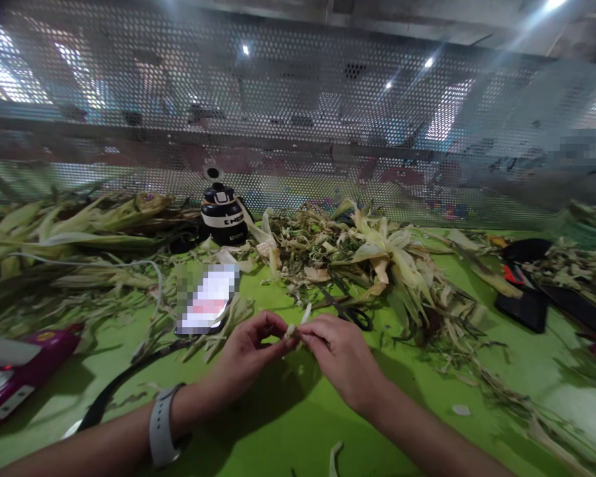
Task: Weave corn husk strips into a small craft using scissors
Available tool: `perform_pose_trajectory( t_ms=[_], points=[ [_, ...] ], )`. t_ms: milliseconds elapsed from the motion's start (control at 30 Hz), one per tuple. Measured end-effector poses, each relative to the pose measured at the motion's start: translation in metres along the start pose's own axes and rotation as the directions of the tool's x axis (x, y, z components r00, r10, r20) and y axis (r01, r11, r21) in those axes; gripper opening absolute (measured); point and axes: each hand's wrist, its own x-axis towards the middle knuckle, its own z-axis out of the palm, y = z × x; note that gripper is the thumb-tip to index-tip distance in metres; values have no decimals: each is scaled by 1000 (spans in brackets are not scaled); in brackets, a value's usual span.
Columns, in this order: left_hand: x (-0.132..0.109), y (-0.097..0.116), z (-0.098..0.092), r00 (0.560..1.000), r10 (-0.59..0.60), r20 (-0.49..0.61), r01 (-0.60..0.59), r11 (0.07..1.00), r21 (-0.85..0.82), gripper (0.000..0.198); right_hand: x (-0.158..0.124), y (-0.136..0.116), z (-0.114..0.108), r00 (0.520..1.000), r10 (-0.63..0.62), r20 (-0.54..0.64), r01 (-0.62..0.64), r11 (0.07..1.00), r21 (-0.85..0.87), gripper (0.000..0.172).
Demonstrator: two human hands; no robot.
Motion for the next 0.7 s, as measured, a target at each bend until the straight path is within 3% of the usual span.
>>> perform_pose_trajectory(
  t_ms=[133,333,467,700],
  points=[
    [0,2,0,997,-75,9,75,990,-119,22,0,-1,1,994,113,-2,-113,992,50,12],
    [0,-2,0,987,-159,9,158,971,-178,26,2,0,4,997,62,-40,-63,998,-31,12],
    [-1,0,0,995,-96,3,96,990,-99,22,2,-1,3,998,58,-22,-59,998,-30,12],
    [0,8,-3,992,127,-2,-124,973,197,8,0,-2,5,984,172,-39,-166,978,130,11]
  ],
)
